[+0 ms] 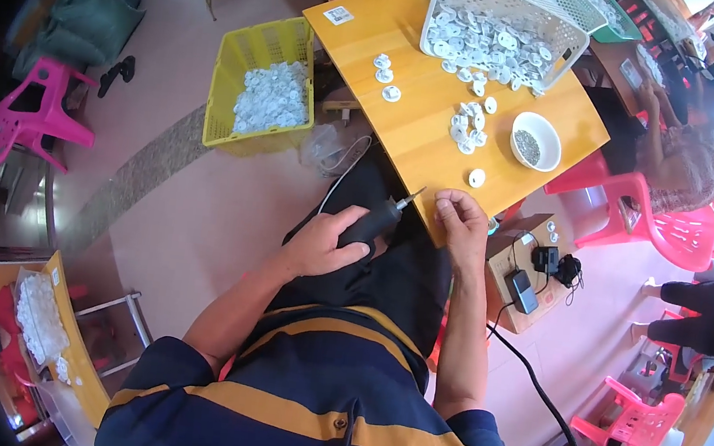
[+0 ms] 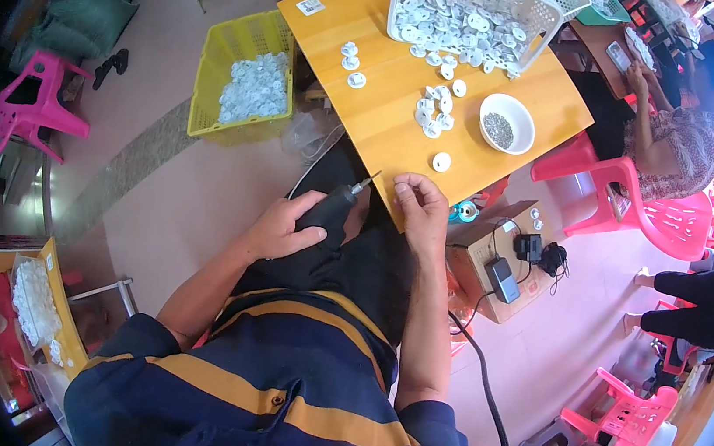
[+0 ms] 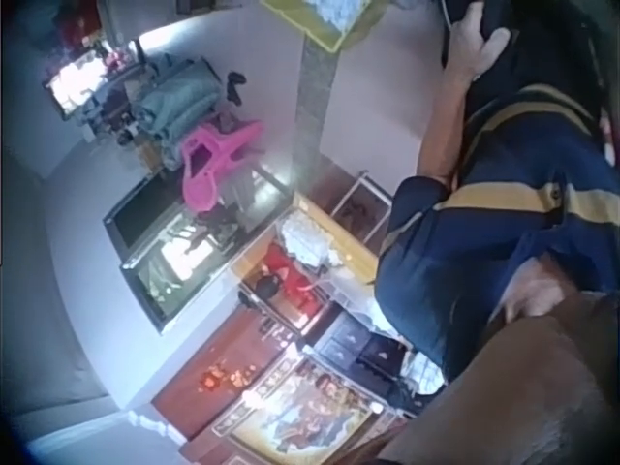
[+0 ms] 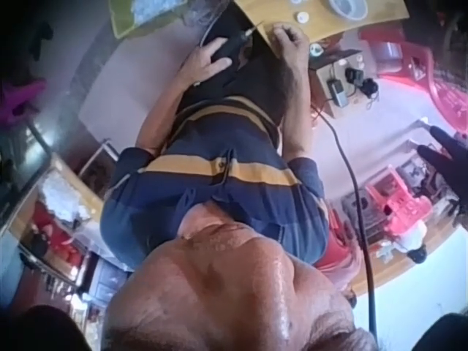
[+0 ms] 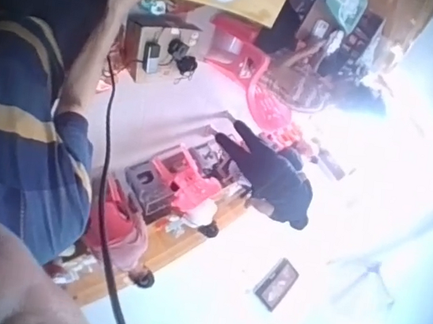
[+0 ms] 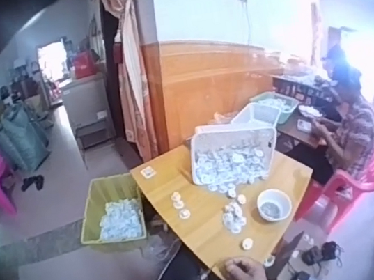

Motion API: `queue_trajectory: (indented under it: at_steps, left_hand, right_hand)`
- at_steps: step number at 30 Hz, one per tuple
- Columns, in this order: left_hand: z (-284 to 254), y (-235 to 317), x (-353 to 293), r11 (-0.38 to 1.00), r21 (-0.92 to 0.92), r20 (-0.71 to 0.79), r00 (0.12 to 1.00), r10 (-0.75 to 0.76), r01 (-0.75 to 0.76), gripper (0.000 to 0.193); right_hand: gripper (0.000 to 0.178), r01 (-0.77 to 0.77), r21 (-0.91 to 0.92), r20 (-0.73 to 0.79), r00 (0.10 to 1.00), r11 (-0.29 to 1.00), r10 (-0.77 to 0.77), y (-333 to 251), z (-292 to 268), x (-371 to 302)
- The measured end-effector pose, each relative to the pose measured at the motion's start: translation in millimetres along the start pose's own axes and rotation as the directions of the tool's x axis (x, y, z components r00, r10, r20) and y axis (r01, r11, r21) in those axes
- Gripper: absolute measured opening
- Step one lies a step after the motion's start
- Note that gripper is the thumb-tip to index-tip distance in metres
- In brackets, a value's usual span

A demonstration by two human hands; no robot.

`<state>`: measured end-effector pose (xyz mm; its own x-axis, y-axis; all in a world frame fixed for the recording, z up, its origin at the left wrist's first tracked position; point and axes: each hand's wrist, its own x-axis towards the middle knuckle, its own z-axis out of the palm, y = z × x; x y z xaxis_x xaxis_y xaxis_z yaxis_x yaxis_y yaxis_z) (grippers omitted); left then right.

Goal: Assembling small plastic battery components using an electric screwdriver.

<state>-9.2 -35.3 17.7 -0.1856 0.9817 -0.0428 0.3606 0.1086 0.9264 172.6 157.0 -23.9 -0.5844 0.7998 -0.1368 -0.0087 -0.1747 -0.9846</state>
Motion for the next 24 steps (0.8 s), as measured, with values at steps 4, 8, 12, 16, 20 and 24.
queue_trajectory:
  at_steps: [4, 8, 12, 16, 20, 24]
  left_hand:
    - [0, 8, 6, 0.999, 0.028, 0.058, 0.998, 0.035, -0.036, 0.038]
    - [-2, 14, 7, 1.000, 0.021, 0.125, 0.992, 0.013, -0.016, 0.037]
    - [-2, 12, 9, 0.999, 0.030, 0.142, 0.990, 0.008, -0.012, 0.037]
    - [-1, 12, 9, 0.997, 0.075, 0.162, 0.987, 0.002, -0.015, 0.037]
    - [1, 9, 10, 0.999, 0.043, 0.169, 0.986, 0.008, -0.015, 0.038]
    - [3, 3, 13, 0.994, 0.103, 0.177, 0.984, 0.012, -0.030, 0.037]
  right_hand:
    - [0.010, 0.044, 0.083, 0.038, 0.998, 0.996, -0.047, -3, -5, 5]
    - [0.010, 0.008, 0.132, 0.023, 1.000, 0.991, -0.011, -9, -4, 3]
    - [0.014, -0.016, 0.149, 0.104, 0.995, 0.989, 0.001, -9, -10, 5]
    - [0.016, -0.022, 0.185, 0.151, 0.988, 0.982, -0.006, -9, -13, 6]
    - [0.016, -0.057, 0.221, 0.153, 0.988, 0.974, 0.023, -13, -15, 6]
    - [0.017, -0.074, 0.193, 0.181, 0.983, 0.978, 0.039, -15, -22, 6]
